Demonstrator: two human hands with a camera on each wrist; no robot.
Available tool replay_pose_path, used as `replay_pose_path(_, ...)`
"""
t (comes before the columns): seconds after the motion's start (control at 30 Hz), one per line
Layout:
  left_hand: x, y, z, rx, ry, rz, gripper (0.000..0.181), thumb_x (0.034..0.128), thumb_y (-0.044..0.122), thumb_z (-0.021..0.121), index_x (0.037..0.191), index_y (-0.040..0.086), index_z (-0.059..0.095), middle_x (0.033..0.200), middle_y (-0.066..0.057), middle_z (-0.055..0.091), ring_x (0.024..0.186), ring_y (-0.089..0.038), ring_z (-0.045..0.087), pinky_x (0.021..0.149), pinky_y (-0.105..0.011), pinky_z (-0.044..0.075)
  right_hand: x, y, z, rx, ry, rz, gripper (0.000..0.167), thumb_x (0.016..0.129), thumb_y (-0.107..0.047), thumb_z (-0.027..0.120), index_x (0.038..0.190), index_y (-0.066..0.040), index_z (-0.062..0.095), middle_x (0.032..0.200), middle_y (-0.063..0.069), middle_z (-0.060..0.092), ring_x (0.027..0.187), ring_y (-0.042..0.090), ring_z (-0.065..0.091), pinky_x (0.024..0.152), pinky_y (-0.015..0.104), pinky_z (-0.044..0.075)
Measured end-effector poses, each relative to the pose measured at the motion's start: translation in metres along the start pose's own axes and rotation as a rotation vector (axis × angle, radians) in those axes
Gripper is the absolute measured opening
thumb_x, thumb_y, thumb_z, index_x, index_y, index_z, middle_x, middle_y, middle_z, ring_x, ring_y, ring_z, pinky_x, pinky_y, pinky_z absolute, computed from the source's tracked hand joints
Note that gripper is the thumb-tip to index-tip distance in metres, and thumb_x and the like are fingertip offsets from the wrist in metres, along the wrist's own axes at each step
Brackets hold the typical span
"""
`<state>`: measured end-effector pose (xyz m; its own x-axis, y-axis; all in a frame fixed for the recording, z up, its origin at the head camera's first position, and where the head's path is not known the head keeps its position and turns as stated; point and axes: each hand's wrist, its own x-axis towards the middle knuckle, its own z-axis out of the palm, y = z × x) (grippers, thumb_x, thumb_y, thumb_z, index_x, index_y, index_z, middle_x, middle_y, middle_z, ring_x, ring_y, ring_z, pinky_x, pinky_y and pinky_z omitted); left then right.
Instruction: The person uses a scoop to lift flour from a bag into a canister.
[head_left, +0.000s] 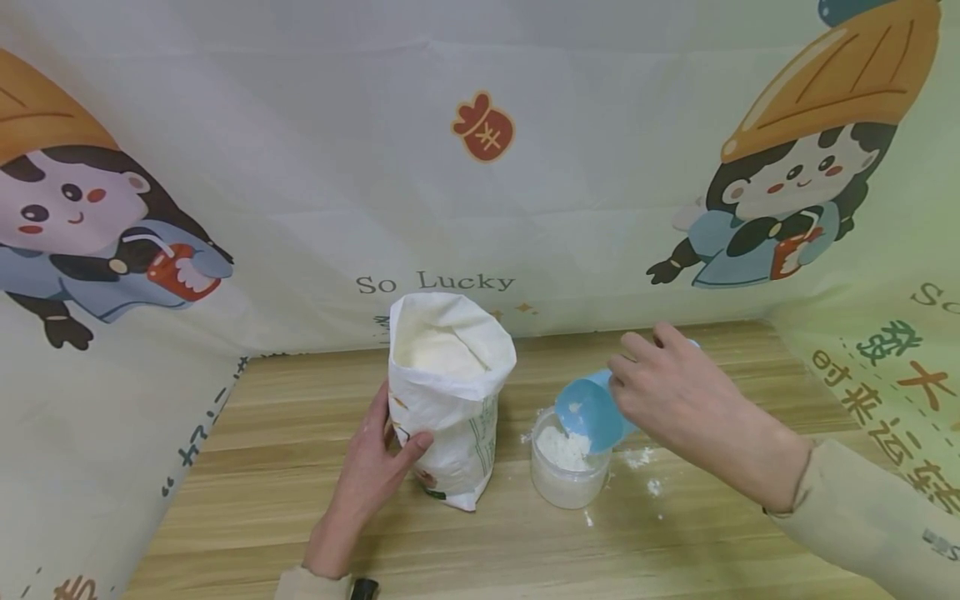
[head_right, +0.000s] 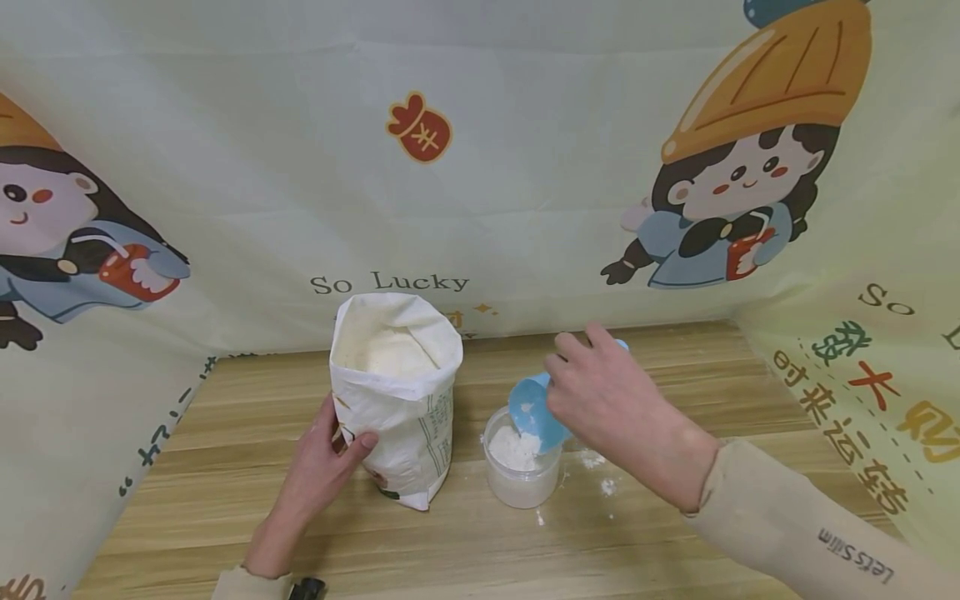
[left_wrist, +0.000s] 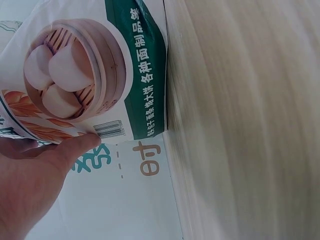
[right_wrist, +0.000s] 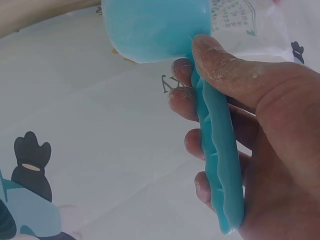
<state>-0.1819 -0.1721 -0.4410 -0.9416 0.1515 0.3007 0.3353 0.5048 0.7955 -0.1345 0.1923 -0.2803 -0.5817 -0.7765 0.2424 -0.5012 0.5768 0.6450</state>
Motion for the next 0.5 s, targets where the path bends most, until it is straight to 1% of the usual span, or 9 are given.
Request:
replay_pose_path(0.13, -0.001, 0.000, 0.000, 0.003, 0.001, 0.000, 0.096, 0.0954, 0.038, 0.076, 0.167, 0.016, 0.016, 0.168, -0.018, 0.027, 0.151, -0.039, 0.031, 0.117, -0.056, 0.038, -0.001, 0.002, 0.001, 0.017, 0.005, 0.004, 0.023, 0.072, -0.004, 0.092, 0.071, -0.009, 0.070, 0.073, 0.001, 0.055, 0.071, 0.023, 0.042, 0.061, 0.033, 0.037)
replay_pose_path(0.27, -0.001, 0.000, 0.000, 0.002, 0.002, -0.002, 0.096, 0.0954, 0.038, 0.076, 0.167, 0.016, 0.016, 0.167, -0.018, 0.027, 0.151, -0.039, 0.031, 0.117, -0.056, 0.038, -0.004, 0.005, 0.002, 0.035, 0.011, 0.015, 0.021, 0.071, -0.006, 0.093, 0.076, -0.009, 0.073, 0.076, 0.002, 0.056, 0.074, 0.024, 0.046, 0.062, 0.034, 0.038)
replay_pose_path(0.4, -0.001, 0.000, -0.001, 0.007, 0.003, -0.001, 0.096, 0.0954, 0.039, 0.076, 0.167, 0.016, 0.016, 0.167, -0.018, 0.028, 0.150, -0.040, 0.032, 0.116, -0.056, 0.038, -0.008, 0.010, 0.003, 0.068, 0.013, 0.036, 0.022, 0.071, -0.004, 0.093, 0.079, -0.010, 0.074, 0.078, 0.001, 0.058, 0.074, 0.024, 0.045, 0.062, 0.035, 0.040)
replay_pose_path(0.5, -0.001, 0.000, -0.001, 0.011, 0.003, -0.001, 0.096, 0.0953, 0.040, 0.075, 0.167, 0.017, 0.017, 0.167, -0.019, 0.029, 0.150, -0.040, 0.033, 0.115, -0.057, 0.039, -0.014, 0.014, 0.007, 0.118, 0.016, 0.068, 0.020, 0.074, -0.015, 0.093, 0.082, -0.013, 0.075, 0.081, -0.001, 0.061, 0.076, 0.023, 0.048, 0.063, 0.036, 0.041)
